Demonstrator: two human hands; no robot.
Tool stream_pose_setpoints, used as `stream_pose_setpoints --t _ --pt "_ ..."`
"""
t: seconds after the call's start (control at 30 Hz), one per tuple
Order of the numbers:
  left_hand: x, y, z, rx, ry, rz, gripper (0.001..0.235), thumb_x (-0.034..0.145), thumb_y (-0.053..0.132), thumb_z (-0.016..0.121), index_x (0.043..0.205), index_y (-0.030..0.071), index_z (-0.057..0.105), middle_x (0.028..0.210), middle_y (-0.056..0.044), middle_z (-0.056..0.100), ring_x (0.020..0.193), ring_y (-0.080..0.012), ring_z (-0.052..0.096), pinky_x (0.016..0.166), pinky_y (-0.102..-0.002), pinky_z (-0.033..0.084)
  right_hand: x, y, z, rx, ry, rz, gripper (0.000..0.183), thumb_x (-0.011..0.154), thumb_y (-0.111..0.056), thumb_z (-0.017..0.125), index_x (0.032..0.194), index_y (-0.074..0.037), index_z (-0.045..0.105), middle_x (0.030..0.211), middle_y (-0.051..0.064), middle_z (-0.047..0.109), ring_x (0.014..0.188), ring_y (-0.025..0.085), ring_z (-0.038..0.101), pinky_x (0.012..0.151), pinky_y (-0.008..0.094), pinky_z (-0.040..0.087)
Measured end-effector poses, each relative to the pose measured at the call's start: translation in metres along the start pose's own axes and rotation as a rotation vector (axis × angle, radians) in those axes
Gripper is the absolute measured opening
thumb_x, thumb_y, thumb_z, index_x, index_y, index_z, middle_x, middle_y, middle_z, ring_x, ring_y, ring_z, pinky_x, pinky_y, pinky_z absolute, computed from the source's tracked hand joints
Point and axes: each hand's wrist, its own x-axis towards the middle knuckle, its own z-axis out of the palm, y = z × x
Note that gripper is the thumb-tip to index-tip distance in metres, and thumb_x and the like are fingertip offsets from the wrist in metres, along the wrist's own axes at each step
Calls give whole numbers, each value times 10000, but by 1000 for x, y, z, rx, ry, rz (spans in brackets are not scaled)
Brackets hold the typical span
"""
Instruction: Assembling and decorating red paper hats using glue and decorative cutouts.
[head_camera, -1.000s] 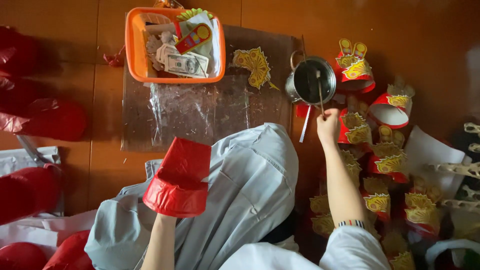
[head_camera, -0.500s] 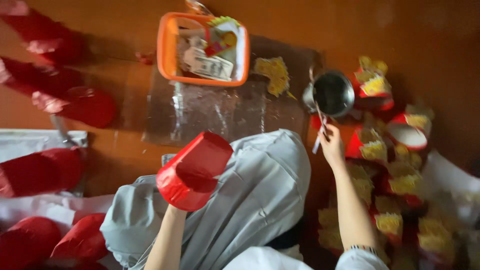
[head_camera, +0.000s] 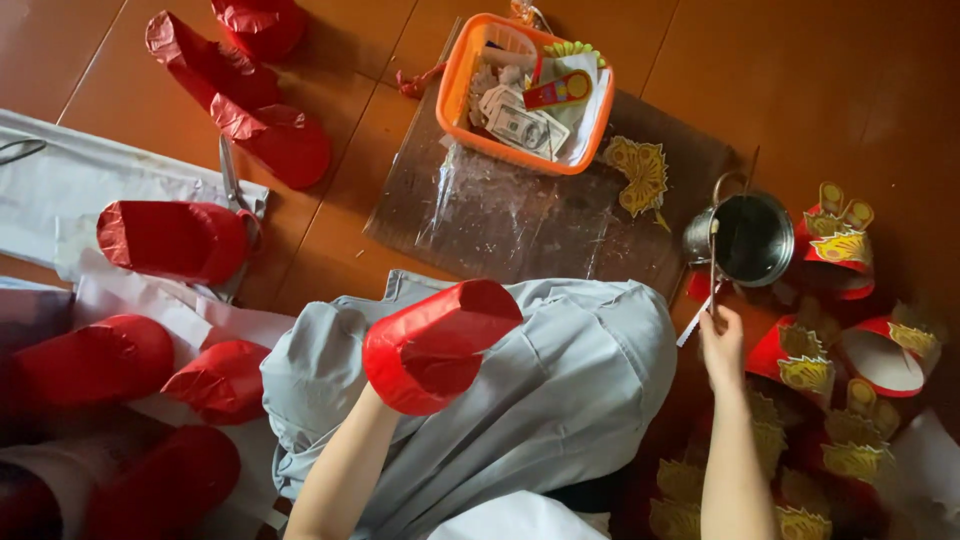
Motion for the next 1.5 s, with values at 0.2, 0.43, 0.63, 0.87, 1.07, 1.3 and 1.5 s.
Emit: stream_pose_setpoints --t 0.2,0.43,0.63,0.87,1.07,1.3,1.5 --pt "10 8 19 17 -31 0 487 989 369 617 1388 92 590 1333 -113 678 1169 -285 662 1007 -473 546 10 -2 4 -73 28 -113 243 1050 -255 584 1163 -42 615 789 -60 590 604 51 508 520 225 401" --pt "23 24 27 20 -58 23 478 1004 365 605 1397 94 583 1338 -113 671 1169 -285 656 1006 -472 545 4 -11 1 91 -31 113 230 1056 -286 593 1215 -133 656 772 -44 495 578 73 401 489 251 303" --pt "-6 85 -8 9 -71 61 471 1016 361 595 1405 96 577 1343 -113 665 1169 -284 651 1004 -471 545 21 5 7 41 7 -18 248 1074 -288 642 1187 -71 596 859 -41 592 673 47 527 561 229 431" --pt "-19 91 -23 -5 -96 119 462 1031 357 584 1414 98 570 1348 -112 658 1169 -284 645 1002 -469 544 -4 -60 22 133 -116 -21 230 1119 -271 525 1187 -82 637 812 -33 547 579 64 438 481 234 284" --pt "-32 58 -32 -32 -108 268 455 1044 354 574 1422 100 564 1352 -112 652 1170 -283 639 1001 -468 543 -71 -146 79 96 -378 -246 218 1125 -202 505 1152 -36 644 813 -24 544 558 55 406 483 220 287" --pt "-53 53 -37 -35 -95 450 447 1059 349 562 1431 103 556 1358 -112 645 1170 -283 633 999 -466 542 -149 -222 191 -259 -623 -675 218 1034 -86 598 1206 7 692 923 2 636 793 63 562 677 219 463" --pt "53 66 17 -20 -134 429 439 1072 346 553 1439 105 550 1362 -112 639 1170 -283 628 998 -465 541 -135 -225 217 -373 -565 -833 222 977 -72 708 1189 -16 739 913 45 649 778 111 585 700 264 481"
